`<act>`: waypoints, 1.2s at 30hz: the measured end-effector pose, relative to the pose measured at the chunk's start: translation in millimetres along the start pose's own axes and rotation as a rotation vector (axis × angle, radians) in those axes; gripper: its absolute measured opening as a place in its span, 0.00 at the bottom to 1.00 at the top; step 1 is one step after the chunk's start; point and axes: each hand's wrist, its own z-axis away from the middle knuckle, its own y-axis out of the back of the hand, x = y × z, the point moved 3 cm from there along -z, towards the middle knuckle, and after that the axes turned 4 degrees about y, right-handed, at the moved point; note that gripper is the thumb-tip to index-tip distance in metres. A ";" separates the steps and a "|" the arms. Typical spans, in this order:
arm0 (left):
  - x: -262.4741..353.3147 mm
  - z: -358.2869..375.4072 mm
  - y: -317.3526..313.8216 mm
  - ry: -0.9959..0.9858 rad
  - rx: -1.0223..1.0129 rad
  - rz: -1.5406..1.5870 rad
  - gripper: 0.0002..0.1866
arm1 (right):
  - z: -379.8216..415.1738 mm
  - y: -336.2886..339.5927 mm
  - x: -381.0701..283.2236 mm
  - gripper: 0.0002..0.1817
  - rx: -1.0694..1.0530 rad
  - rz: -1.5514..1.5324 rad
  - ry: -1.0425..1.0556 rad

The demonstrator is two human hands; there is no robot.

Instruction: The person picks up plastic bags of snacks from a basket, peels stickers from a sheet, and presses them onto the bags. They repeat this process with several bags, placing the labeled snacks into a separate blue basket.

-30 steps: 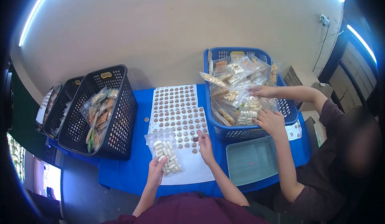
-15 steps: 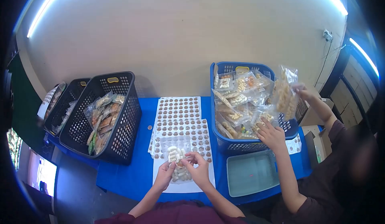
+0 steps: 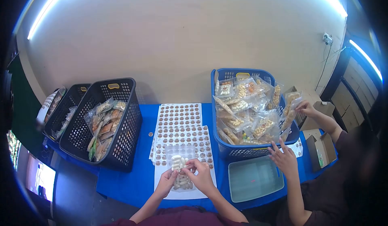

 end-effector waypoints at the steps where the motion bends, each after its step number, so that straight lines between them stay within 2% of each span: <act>1: -3.5 -1.9 0.9 -0.011 -0.006 0.034 0.20 | 0.4 -0.1 -0.3 0.11 -0.005 -0.001 -0.006; 5: 0.5 0.9 -3.8 -0.050 -0.041 0.107 0.20 | -0.5 1.2 -4.6 0.12 -0.021 0.033 0.004; 12: -2.1 -0.7 -4.3 0.005 -0.067 0.085 0.21 | 0.0 2.0 1.8 0.12 -0.008 0.031 0.082; 14: -2.1 2.4 -5.2 -0.015 -0.060 0.052 0.19 | 0.0 4.0 0.5 0.12 -0.028 -0.032 0.024; 17: -26.1 -4.2 12.1 0.069 -0.048 0.075 0.20 | 1.6 2.8 3.2 0.13 -0.033 -0.139 -0.058; 18: -20.0 -1.2 5.0 0.081 -0.003 0.120 0.23 | 2.0 2.2 6.0 0.13 -0.031 -0.174 -0.086; 20: -14.8 0.2 2.0 0.094 -0.004 0.136 0.22 | 3.2 0.6 13.3 0.14 -0.032 -0.252 -0.112; 30: -19.9 -0.6 1.3 0.136 -0.028 0.156 0.24 | 7.8 -0.6 17.9 0.15 -0.035 -0.508 -0.178; 33: -19.7 -1.8 7.5 0.155 -0.021 0.144 0.25 | 3.8 6.5 8.2 0.14 0.057 -0.629 -0.147; 36: -18.4 -1.0 8.8 0.126 -0.018 0.133 0.25 | 4.7 11.0 5.6 0.15 -0.005 -0.378 -0.121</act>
